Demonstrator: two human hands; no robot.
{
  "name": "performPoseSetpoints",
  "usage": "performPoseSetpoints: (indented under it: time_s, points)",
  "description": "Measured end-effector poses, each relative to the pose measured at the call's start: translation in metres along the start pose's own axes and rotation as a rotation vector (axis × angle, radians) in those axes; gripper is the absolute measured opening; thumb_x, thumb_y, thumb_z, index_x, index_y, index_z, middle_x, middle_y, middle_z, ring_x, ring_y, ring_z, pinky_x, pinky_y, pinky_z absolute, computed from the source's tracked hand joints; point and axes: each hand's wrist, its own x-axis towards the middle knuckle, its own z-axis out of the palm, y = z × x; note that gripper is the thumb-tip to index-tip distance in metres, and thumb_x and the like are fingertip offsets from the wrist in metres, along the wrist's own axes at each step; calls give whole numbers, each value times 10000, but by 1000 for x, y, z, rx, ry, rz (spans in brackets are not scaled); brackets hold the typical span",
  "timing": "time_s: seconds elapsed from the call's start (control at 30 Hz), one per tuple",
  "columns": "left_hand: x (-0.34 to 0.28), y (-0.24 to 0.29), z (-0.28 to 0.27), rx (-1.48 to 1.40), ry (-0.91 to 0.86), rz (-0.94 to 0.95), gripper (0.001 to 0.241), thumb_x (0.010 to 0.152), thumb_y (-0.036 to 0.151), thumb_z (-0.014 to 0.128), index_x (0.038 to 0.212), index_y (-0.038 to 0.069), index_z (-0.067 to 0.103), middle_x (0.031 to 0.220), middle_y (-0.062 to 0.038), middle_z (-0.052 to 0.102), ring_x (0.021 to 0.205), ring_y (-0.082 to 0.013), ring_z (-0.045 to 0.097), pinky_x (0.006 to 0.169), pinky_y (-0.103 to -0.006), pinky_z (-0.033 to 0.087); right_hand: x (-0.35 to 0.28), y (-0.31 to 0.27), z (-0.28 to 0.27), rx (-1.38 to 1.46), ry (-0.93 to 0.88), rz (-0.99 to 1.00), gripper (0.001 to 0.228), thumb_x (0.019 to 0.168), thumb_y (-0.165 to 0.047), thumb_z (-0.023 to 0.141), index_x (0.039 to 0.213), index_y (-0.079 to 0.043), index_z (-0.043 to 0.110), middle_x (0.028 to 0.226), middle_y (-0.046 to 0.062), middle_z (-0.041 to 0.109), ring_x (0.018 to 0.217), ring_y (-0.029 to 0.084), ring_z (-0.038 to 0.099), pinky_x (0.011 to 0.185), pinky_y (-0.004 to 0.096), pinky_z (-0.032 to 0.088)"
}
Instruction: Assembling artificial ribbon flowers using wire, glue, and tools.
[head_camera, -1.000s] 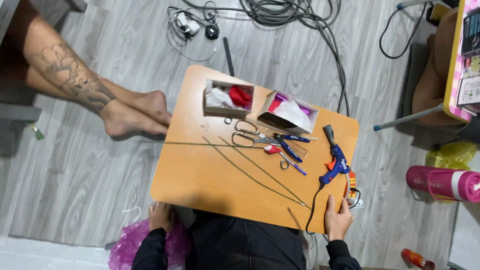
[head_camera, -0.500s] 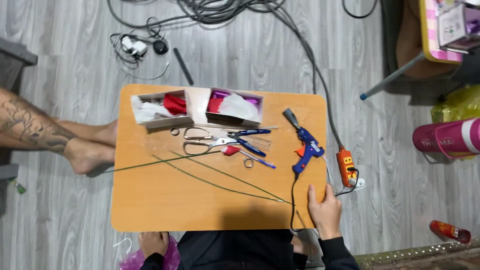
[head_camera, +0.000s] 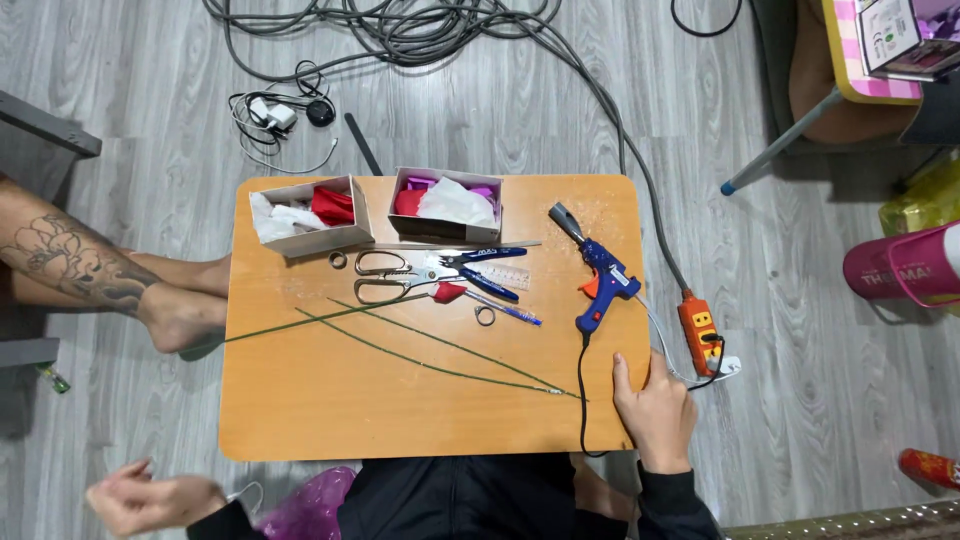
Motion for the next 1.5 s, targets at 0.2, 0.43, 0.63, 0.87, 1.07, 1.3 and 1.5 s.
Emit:
performPoseSetpoints:
  time_s: [0.2,0.43,0.63,0.87,1.07,1.3,1.5]
  points:
    - [-17,252,69,-142,-568,866,344,824,237,774,1137,118,695,1079,-90,626,1016,-321,601,892,-469,490,21,18,-6,49,433,-251,167,988,-241,747,924,-87,733,730,117,695,642,299,673,566,403,494]
    - [-11,347,138,-251,-772,1103,482,850,382,700,1189,43,649,1109,-127,597,1028,-283,572,889,-436,428,76,-50,-19,336,439,-887,82,1053,-111,768,1002,-69,719,825,77,704,637,234,636,575,336,462]
    - [-5,345,177,-232,-1002,1301,287,829,313,711,978,79,635,965,-88,585,978,-264,596,839,-413,452,92,-116,-16,238,297,-1040,160,923,-136,832,803,-101,731,548,44,529,497,243,548,508,370,404]
    - [2,351,174,-421,-930,1268,268,816,244,723,992,60,637,937,-70,603,856,-241,635,708,-373,510,83,-134,6,376,203,-1131,101,889,-92,807,845,-81,717,686,41,609,610,232,582,587,357,428]
    - [-13,354,165,-508,-791,1184,293,875,214,718,1109,49,658,979,-52,623,821,-217,640,648,-353,514,68,-154,6,398,169,-1208,155,851,-99,811,978,-39,747,843,71,663,716,246,633,626,363,474]
    - [-19,341,174,-448,-951,1327,198,826,223,708,929,85,610,841,-31,597,770,-208,627,567,-377,482,69,-154,9,408,112,-1319,149,825,-114,827,945,-67,753,873,55,676,785,241,679,642,357,509]
    - [-2,353,164,-517,-893,1331,307,761,271,701,967,52,639,839,-55,606,820,-230,636,541,-375,472,66,-156,6,408,78,-1326,148,804,-117,823,928,-74,756,867,61,687,767,243,675,620,355,500]
